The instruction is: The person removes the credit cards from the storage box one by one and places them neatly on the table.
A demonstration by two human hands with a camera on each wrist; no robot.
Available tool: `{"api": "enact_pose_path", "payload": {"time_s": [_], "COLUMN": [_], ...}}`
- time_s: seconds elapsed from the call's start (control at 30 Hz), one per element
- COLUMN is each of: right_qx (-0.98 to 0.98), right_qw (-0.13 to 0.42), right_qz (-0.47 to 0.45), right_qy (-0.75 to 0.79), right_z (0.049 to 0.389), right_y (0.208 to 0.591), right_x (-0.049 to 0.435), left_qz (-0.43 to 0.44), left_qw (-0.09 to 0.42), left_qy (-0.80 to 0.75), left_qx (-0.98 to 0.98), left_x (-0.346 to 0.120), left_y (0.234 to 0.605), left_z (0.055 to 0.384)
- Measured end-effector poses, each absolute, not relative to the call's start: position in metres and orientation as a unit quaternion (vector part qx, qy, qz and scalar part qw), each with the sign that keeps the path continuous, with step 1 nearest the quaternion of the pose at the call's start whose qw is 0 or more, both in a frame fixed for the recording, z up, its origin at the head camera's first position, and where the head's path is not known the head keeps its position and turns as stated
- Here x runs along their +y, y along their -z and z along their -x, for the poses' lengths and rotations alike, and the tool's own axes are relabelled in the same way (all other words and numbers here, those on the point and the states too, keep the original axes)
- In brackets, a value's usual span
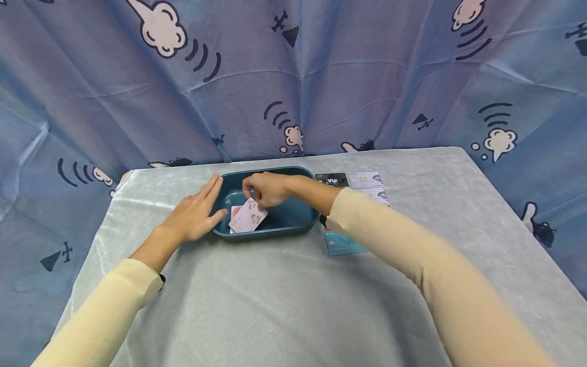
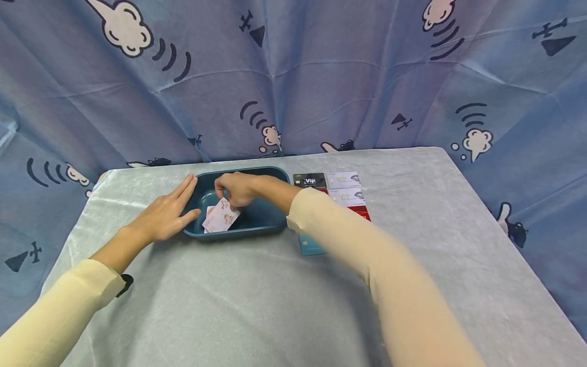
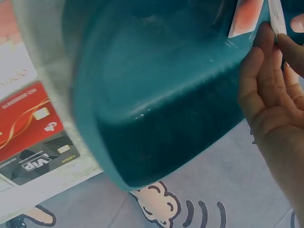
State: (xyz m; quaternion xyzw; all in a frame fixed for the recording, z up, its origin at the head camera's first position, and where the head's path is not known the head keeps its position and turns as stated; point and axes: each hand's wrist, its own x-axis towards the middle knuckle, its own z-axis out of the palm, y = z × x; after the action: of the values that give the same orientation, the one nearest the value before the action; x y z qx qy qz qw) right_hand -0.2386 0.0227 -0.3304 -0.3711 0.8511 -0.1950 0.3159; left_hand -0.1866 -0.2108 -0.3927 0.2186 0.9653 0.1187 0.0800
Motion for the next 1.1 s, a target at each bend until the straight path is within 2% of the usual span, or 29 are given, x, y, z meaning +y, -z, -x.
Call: {"api": "enact_pose_path", "payload": {"time_s": [0.33, 0.57, 0.93, 1.1], "right_qx": [0.842, 0.848, 0.847, 0.847], "right_qw": [0.302, 0.271, 0.265, 0.245], "right_qz": [0.382, 0.387, 0.352, 0.354], "right_qy": [0.233, 0.24, 0.297, 0.313], "right_z": [0.226, 0.219, 0.212, 0.208], "right_y": [0.33, 0.326, 0.314, 0.309], "right_x": [0.042, 0.059, 0.09, 0.107], "left_qz": [-0.22, -0.223, -0.222, -0.221], "left_qw": [0.075, 0.068, 0.07, 0.073], "left_qy": [-0.121, -0.124, -0.119, -0.116], "left_qx": [0.965, 0.965, 0.965, 0.966], "left_x": [-0.21, -0.21, -0.21, -0.209], "left_y": [0.394, 0.394, 0.392, 0.392], "left_z": [0.188, 0.187, 0.186, 0.186]}}
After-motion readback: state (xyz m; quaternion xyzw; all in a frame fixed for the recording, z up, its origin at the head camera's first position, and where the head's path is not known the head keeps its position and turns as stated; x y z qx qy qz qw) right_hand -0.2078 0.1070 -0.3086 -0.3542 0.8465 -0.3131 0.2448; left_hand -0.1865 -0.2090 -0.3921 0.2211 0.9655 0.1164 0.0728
